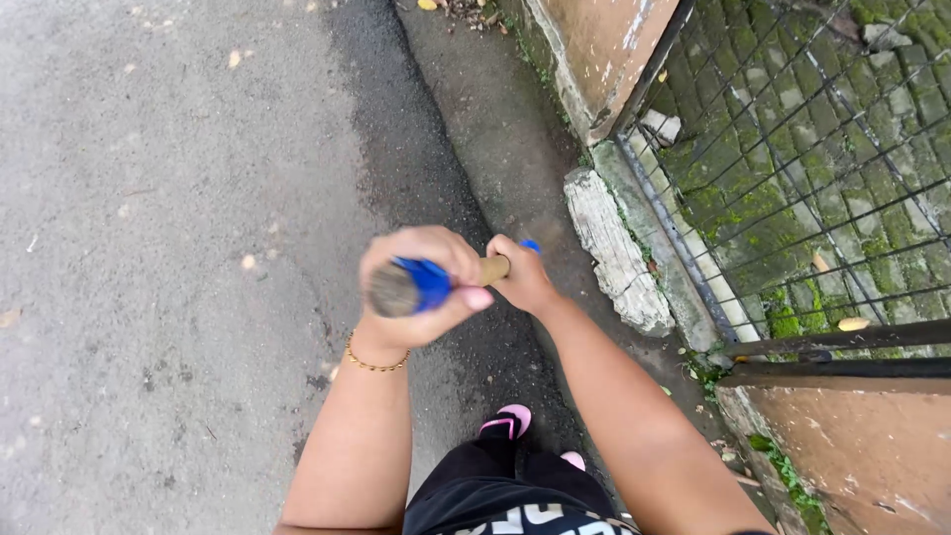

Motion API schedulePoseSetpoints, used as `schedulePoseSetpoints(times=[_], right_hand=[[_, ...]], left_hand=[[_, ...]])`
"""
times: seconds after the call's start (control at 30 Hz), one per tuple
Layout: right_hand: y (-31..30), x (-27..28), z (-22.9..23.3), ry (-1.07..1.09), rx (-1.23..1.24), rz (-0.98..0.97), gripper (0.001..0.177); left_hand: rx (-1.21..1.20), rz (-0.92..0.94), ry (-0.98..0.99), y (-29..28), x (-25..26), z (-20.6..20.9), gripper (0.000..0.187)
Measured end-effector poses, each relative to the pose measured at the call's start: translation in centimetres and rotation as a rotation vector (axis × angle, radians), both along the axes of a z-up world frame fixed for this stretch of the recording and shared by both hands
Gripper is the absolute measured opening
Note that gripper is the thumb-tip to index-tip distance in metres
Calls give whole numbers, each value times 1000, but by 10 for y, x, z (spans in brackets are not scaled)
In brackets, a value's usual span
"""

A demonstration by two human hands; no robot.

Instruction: Sweeping leaves and debris from the edge of a paved path next to a wall using a broom

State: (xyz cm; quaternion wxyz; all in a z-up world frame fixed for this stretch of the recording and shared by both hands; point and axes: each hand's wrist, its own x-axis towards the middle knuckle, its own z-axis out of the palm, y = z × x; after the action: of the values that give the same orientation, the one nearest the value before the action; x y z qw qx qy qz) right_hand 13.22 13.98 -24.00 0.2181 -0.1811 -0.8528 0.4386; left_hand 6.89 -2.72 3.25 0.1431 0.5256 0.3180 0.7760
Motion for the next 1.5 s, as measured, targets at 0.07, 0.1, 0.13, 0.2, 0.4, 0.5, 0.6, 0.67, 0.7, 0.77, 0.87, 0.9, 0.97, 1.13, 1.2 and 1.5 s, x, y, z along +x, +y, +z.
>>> schedulePoseSetpoints(times=[0.07,0.1,0.13,0.2,0.4,0.5,0.6,0.67,0.7,0.77,0.87,0.9,0.97,1.13,1.2,1.5], right_hand=[[-3,3,-22,-23,-52,13,28],[-7,8,-34,-39,-102,23,25],[-15,21,-36,-50,-114,5,25],[-32,56,-40,-236,-167,-78,35],[-41,216,-48,-677,-93,-221,36],[-45,289,-52,-761,-134,-355,27],[-38,289,-16,-705,-72,-452,33],[-37,262,5,-638,-71,-505,35],[-34,250,16,-571,-53,-522,37],[-27,238,49,-331,-45,-441,25],[-9,228,58,-22,-48,-324,28],[-2,226,53,43,-68,-302,31],[-4,244,3,-15,-114,-383,24],[-34,316,-52,-320,-101,-602,30],[-44,345,-53,-557,-83,-602,20],[-31,264,46,-559,-57,-403,28]], left_hand=[[-85,23,30,3,0,-27,25],[-168,42,67,5,1,-41,22],[-179,23,57,2,-6,-53,22],[-214,-4,-114,1,-17,-80,25],[-336,-174,-625,34,15,-174,28],[-410,-281,-777,55,65,-204,28],[-362,-309,-653,91,64,-170,27],[-295,-458,-632,89,53,-106,24],[-211,-568,-616,90,48,-75,22],[-120,-594,-293,81,60,-27,21],[-8,-604,70,78,92,-7,27],[-6,-615,114,78,106,-8,35],[-54,-647,0,92,123,-48,33],[-189,-756,-206,104,140,-126,28],[-324,-666,-374,98,139,-153,28],[-171,-474,-409,85,57,-90,16]])
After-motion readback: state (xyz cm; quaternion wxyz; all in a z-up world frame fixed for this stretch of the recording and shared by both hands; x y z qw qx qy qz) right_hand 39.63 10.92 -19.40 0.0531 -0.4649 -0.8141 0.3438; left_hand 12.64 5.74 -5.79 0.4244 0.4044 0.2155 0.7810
